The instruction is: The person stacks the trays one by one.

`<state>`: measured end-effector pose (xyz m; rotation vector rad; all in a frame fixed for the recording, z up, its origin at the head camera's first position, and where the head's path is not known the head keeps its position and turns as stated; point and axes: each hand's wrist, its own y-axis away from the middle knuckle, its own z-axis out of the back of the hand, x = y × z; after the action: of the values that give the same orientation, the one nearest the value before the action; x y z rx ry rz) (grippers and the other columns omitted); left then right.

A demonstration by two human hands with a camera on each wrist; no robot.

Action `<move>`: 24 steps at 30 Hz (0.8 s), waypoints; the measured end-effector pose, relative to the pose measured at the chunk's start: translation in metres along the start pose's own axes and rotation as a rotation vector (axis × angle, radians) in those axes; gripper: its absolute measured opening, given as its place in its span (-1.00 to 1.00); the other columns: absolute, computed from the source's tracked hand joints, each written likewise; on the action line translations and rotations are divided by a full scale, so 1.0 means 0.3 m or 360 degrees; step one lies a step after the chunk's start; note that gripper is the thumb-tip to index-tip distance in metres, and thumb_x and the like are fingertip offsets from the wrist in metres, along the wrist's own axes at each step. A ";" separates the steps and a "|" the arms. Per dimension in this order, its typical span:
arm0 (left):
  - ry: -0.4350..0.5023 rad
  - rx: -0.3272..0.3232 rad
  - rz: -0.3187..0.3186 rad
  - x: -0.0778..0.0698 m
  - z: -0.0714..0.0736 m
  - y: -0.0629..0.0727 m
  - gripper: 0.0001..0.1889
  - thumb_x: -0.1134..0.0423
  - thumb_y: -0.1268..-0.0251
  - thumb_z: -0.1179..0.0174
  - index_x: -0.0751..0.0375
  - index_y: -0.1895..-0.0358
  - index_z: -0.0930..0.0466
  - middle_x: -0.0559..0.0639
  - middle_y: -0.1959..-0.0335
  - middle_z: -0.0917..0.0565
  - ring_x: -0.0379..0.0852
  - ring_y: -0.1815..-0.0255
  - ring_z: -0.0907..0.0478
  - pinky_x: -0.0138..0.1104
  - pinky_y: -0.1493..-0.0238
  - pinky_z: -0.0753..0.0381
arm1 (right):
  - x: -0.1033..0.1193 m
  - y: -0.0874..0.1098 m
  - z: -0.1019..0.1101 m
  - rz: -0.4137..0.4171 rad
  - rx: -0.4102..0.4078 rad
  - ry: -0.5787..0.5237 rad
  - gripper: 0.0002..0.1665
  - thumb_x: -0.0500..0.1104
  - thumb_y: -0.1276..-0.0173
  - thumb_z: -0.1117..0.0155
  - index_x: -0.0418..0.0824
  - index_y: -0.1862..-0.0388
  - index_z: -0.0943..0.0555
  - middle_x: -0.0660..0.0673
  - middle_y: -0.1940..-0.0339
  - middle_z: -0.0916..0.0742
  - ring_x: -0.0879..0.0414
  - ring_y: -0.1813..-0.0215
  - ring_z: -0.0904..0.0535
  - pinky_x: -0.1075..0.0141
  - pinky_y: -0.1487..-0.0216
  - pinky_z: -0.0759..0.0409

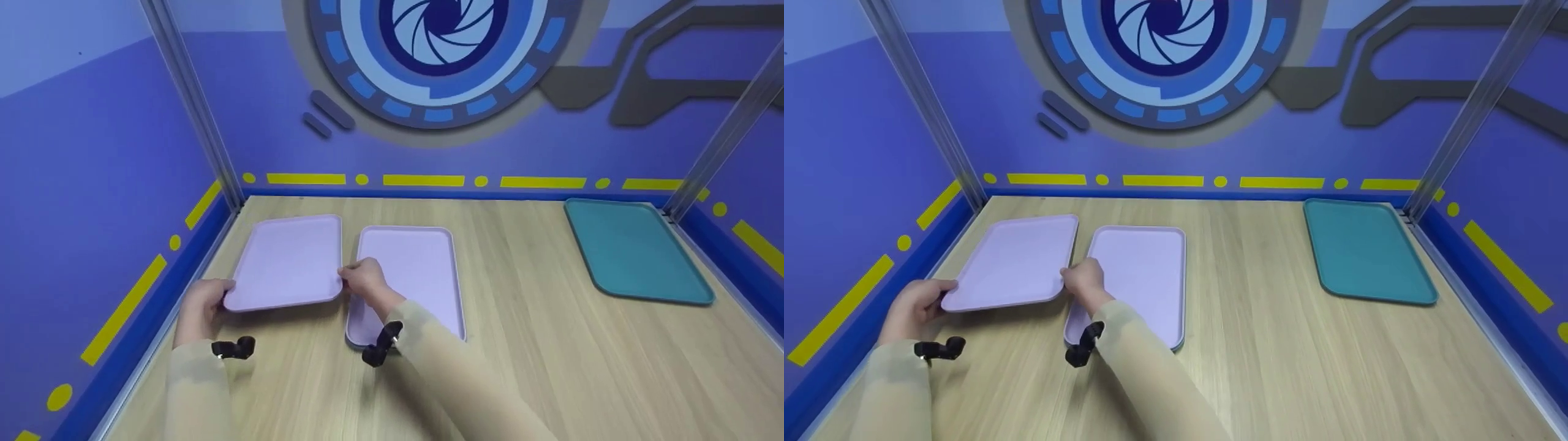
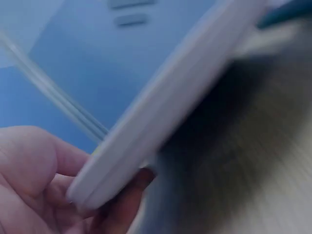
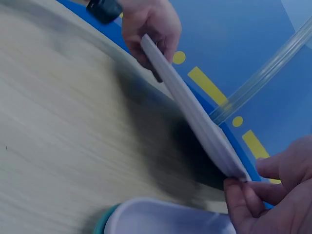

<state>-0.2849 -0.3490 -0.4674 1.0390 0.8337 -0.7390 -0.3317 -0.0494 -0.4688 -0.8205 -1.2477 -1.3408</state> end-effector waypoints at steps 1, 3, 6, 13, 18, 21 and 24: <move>0.0063 0.0068 0.0029 -0.001 0.003 0.004 -0.68 0.35 -0.47 -0.07 0.57 -0.11 -0.42 -0.04 0.41 -0.60 -0.21 0.41 -0.56 -0.44 0.36 -0.62 | -0.004 -0.002 0.007 0.0005 -0.0010 -0.0016 -0.76 -0.33 -0.43 -0.28 -0.51 0.07 -0.72 -0.23 0.32 -0.77 0.13 0.35 -0.69 0.29 0.18 -0.78; 0.0121 0.0146 0.0049 0.000 0.006 0.012 -0.72 0.34 -0.51 -0.08 0.51 -0.09 -0.42 -0.12 0.49 -0.60 -0.26 0.46 -0.57 -0.44 0.35 -0.63 | -0.010 -0.007 0.019 0.0012 -0.0020 -0.0061 -0.76 -0.37 -0.40 -0.29 -0.51 0.05 -0.72 -0.29 0.23 -0.79 0.09 0.31 -0.73 0.25 0.15 -0.79; 0.0189 0.0151 0.0043 0.001 0.001 0.022 -0.71 0.34 -0.51 -0.12 0.49 -0.12 -0.43 -0.17 0.52 -0.63 -0.27 0.47 -0.61 -0.43 0.35 -0.68 | -0.018 -0.013 0.036 0.0013 -0.0005 -0.0120 -0.74 -0.40 -0.37 -0.29 -0.53 0.02 -0.71 -0.37 0.13 -0.79 0.03 0.22 -0.77 0.15 0.01 -0.80; 0.0358 0.0164 -0.0056 -0.017 -0.045 0.042 -0.42 0.38 -0.48 -0.18 0.46 -0.49 -0.29 -0.23 0.51 -0.70 -0.29 0.46 -0.69 -0.42 0.35 -0.74 | -0.018 -0.020 0.104 0.0051 0.0001 -0.0156 -0.73 -0.41 -0.35 -0.31 -0.50 0.01 -0.71 -0.39 0.10 -0.80 0.06 0.25 -0.78 0.21 0.05 -0.80; 0.0421 0.0168 -0.0098 -0.037 -0.101 0.058 -0.46 0.41 -0.42 -0.25 0.45 -0.42 -0.40 -0.22 0.51 -0.73 -0.30 0.47 -0.70 -0.42 0.37 -0.74 | -0.007 -0.008 0.183 0.0093 -0.0003 -0.0192 -0.73 -0.40 -0.35 -0.32 -0.51 0.01 -0.72 -0.38 0.07 -0.81 0.12 0.25 -0.76 0.27 0.02 -0.79; 0.0389 0.0171 -0.0112 -0.049 -0.145 0.068 -0.45 0.41 -0.39 -0.29 0.44 -0.40 -0.43 -0.22 0.49 -0.73 -0.31 0.45 -0.70 -0.43 0.36 -0.75 | -0.012 0.005 0.240 0.0119 -0.0029 -0.0139 -0.74 -0.38 -0.33 -0.35 -0.48 0.03 -0.74 -0.34 0.10 -0.82 0.17 0.27 -0.73 0.33 0.07 -0.78; 0.0345 0.0207 -0.0146 -0.061 -0.193 0.077 -0.44 0.39 -0.39 -0.30 0.47 -0.41 -0.41 -0.21 0.46 -0.73 -0.31 0.43 -0.69 -0.43 0.34 -0.75 | -0.020 0.024 0.302 0.0133 -0.0058 -0.0087 -0.75 -0.36 -0.33 -0.37 -0.46 0.06 -0.75 -0.29 0.15 -0.84 0.19 0.30 -0.71 0.36 0.11 -0.76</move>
<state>-0.2878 -0.2850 -0.4574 1.2186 1.0355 -0.7752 -0.3396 0.0399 -0.4536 -0.9308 -1.2209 -1.2849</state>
